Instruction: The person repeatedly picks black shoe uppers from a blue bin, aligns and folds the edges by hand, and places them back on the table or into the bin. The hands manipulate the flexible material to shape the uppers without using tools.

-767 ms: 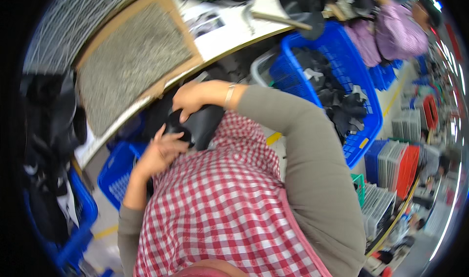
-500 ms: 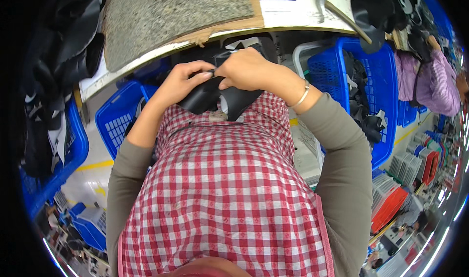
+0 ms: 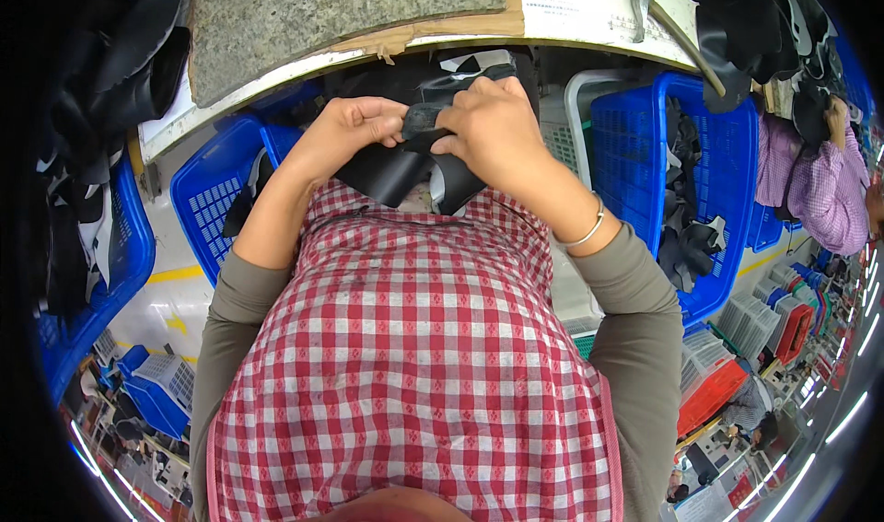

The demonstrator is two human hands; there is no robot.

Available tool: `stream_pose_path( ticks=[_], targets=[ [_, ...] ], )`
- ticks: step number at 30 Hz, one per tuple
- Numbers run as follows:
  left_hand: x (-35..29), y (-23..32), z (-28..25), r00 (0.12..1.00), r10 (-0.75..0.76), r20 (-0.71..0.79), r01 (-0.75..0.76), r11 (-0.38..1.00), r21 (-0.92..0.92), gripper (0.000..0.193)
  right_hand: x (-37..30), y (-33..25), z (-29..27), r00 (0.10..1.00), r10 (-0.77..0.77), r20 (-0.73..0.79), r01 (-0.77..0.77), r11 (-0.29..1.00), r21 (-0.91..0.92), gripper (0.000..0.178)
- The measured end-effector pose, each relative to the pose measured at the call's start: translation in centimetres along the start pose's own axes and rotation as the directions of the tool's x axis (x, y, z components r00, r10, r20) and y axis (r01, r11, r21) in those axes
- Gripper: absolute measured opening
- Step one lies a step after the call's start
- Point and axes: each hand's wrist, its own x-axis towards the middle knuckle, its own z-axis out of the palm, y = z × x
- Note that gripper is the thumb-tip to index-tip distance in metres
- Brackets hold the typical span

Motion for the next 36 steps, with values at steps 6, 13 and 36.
stream_pose_path(
  ticks=[6,13,36],
  targets=[
    [-0.8,-0.5,1.1,0.989,0.115,-0.095,-0.106,0.990,0.092,0.025,0.9,1.0,-0.4,0.986,0.103,0.127,-0.131,0.964,0.230,0.033],
    [-1.0,0.3,1.6,0.987,0.106,-0.119,-0.087,0.984,0.155,0.023,1.0,0.9,-0.6,0.987,0.105,0.121,-0.129,0.969,0.209,0.028],
    [-1.5,-0.8,1.5,0.991,0.064,-0.117,-0.074,0.994,-0.083,0.023,1.2,-0.3,-0.9,0.975,0.162,0.154,-0.171,0.984,0.046,0.030]
  ],
)
